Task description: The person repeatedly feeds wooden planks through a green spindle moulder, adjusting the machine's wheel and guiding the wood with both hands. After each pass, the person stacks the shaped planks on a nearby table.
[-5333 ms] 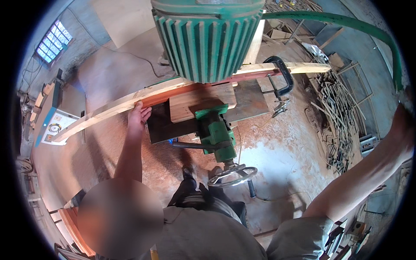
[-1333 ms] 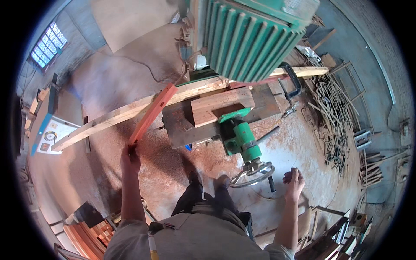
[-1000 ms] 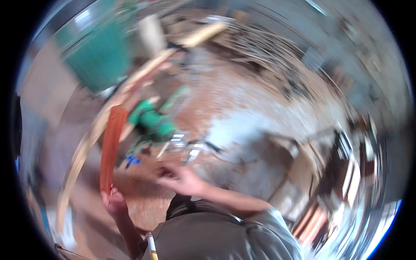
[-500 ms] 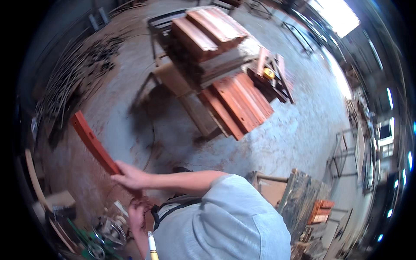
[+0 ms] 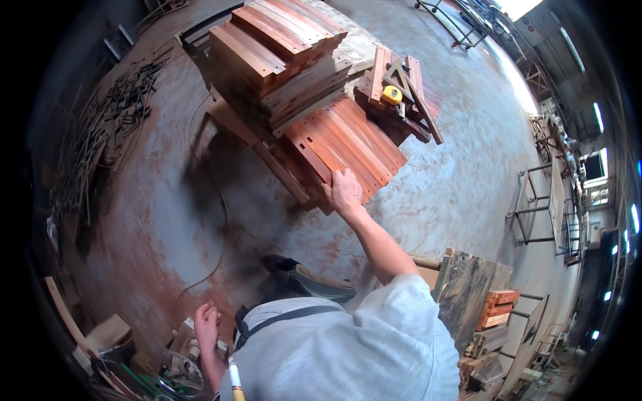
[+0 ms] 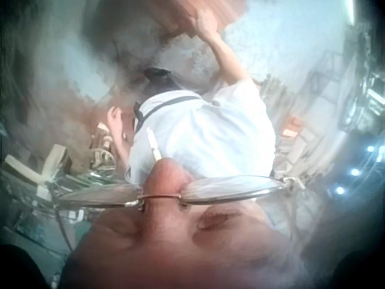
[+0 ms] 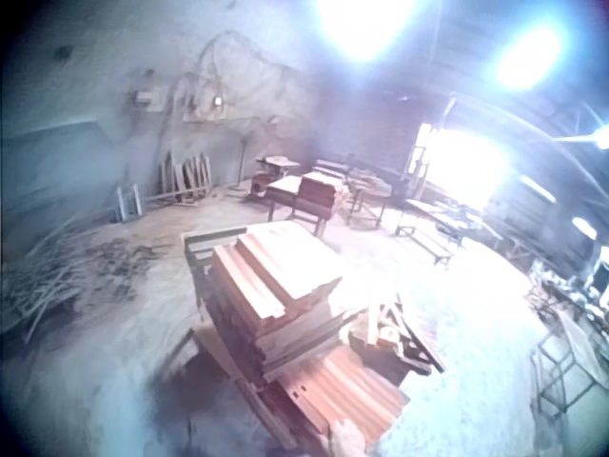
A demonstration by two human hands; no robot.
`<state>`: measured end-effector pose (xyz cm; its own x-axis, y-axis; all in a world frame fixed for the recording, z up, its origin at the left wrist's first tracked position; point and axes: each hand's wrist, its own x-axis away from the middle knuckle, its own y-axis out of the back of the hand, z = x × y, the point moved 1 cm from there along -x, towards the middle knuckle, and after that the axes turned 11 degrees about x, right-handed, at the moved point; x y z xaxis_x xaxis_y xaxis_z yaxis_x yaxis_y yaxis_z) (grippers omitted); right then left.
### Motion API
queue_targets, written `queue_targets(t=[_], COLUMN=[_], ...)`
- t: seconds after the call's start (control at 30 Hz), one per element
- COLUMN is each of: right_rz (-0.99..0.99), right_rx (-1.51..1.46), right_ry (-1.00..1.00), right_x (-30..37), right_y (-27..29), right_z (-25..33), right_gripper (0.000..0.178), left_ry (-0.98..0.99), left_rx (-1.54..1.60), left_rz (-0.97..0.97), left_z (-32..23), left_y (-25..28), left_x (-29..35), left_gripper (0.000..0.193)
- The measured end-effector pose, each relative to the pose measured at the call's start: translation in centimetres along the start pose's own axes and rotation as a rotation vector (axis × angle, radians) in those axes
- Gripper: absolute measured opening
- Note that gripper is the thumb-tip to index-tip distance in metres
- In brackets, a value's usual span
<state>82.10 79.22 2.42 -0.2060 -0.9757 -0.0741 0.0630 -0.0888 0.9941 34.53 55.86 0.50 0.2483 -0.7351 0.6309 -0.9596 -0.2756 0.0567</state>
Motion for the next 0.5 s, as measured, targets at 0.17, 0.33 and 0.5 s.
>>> queue_targets(t=[0.17, 0.33, 0.5], right_rz=[-0.012, 0.031, 0.064], right_rx=[0.019, 0.078, 0.185], right_ry=[0.003, 0.043, 0.222], right_x=[-0.5, -0.8, -1.4], right_y=[-1.1, -0.9, 1.4], right_z=[-1.1, 0.0, 1.9], right_gripper=[0.034, 0.029, 0.026], left_ry=[0.088, 0.066, -0.034], left_rx=[0.020, 0.174, 0.370], left_rz=[-0.126, -0.223, -0.422], left_z=[2.3, 7.3, 15.4], left_y=[0.0, 1.0, 1.3], left_x=[2.1, 4.8, 9.9], left_gripper=[0.036, 0.036, 0.037])
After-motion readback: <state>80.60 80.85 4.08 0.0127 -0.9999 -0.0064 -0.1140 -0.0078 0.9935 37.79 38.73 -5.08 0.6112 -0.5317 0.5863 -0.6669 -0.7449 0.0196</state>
